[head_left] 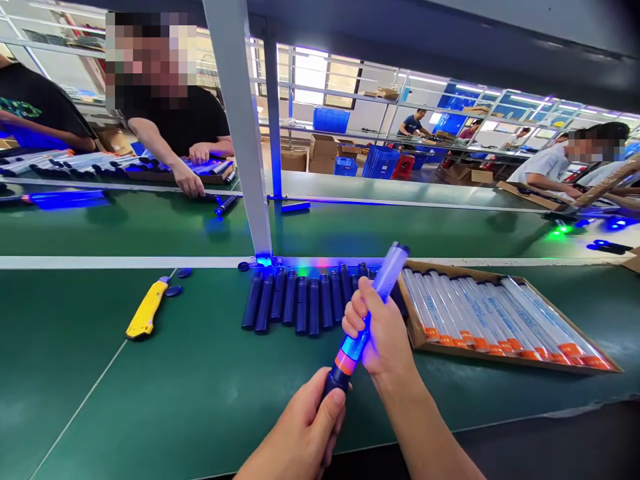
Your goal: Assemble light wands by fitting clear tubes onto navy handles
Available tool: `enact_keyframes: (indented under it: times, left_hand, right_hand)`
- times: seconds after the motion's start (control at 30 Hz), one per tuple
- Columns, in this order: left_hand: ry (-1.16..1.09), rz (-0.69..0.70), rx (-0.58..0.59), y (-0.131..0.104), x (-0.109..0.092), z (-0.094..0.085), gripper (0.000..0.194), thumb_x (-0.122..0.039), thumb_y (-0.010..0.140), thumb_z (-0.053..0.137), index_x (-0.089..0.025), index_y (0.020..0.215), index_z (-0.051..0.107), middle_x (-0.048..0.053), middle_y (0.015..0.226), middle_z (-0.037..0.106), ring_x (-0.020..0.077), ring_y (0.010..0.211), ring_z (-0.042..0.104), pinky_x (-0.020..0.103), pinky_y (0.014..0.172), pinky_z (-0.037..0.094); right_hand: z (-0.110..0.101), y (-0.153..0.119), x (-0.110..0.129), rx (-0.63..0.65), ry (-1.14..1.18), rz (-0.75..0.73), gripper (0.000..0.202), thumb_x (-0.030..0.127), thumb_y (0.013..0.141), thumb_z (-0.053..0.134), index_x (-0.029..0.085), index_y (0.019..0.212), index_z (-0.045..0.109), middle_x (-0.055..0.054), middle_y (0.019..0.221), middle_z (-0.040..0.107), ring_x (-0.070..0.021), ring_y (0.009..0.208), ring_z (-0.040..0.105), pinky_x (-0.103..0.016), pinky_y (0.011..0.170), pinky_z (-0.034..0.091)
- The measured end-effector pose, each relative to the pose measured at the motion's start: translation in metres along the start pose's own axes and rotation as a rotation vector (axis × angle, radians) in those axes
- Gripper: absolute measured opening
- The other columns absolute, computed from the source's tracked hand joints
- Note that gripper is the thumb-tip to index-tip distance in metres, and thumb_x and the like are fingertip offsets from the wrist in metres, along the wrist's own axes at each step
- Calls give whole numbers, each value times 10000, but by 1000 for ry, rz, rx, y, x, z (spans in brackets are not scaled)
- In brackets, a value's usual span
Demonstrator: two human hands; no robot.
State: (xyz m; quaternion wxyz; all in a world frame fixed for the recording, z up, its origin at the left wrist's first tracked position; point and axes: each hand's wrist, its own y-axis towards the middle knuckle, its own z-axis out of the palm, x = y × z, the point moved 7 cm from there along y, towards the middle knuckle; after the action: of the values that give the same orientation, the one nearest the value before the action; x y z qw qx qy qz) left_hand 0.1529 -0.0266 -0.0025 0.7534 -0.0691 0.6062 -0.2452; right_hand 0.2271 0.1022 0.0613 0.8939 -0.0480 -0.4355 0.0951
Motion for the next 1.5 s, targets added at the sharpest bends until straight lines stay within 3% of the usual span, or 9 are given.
enact_keyframes:
  times: [0.2,0.37,0.5,0.57,0.67,0.97,1.07,1.2,1.5]
  left_hand:
    - [-515,54,210,1,0,8,378,-552,948,518,-200,1075,567,-49,694,489,16,362,331,132,315,316]
    - [-826,2,510,-6,-26,21,425,-529,969,487,-162,1104,653,-54,628,441,2,320,279,116,283,275]
    - [-906,-50,665,-10,-36,29,435,-552,952,514,-166,1066,678,-76,565,375,13,287,251,120,253,203]
    - [-900,-32,645,-8,-35,28,428,-548,963,502,-174,1074,677,-76,571,380,8,294,257,113,268,225]
    - [-827,22,526,-4,-29,22,433,-539,995,437,-180,1105,654,-67,611,413,-7,314,249,96,288,255]
    - [-197,84,-93,11,-18,5,546,-728,870,507,-230,1092,497,-83,655,459,19,365,294,105,274,284]
    - [-64,75,-216,10,-19,1,601,-775,840,486,-225,1084,487,-97,628,396,23,397,284,85,297,232]
    - [-101,15,-169,8,-14,1,579,-751,843,520,-237,1108,480,-84,668,453,33,389,328,114,288,275]
    - [-528,136,200,13,-16,19,316,-525,988,458,-225,1058,531,-67,648,499,12,324,316,127,282,363]
  right_hand:
    - [18,-1,-2,80,-25,90,406,423,764,830,220,825,483,91,611,462,-64,482,416,-171,407,386]
    - [49,1,23,387,129,138,282,399,816,762,227,927,568,61,692,535,-124,599,556,-265,508,530]
    - [52,11,36,353,253,37,321,419,787,783,219,943,585,95,619,480,-77,475,486,-190,406,456]
    - [52,13,34,306,232,9,312,409,797,782,216,916,568,115,585,431,-43,389,368,-155,325,353]
    - [50,14,31,214,142,-26,289,381,841,742,216,841,505,114,593,441,-37,376,344,-151,303,336]
    - [39,23,25,26,-130,-66,285,373,910,644,232,803,419,108,587,445,-50,379,365,-165,292,334]
    - [34,26,21,-1,-156,-69,261,354,927,617,231,807,421,106,582,437,-53,379,369,-168,291,333]
    - [31,28,15,58,-72,-24,264,336,922,619,229,799,412,106,584,437,-48,379,353,-162,292,327]
    - [36,27,13,229,134,22,295,329,869,687,220,753,438,109,547,408,-44,357,297,-158,272,312]
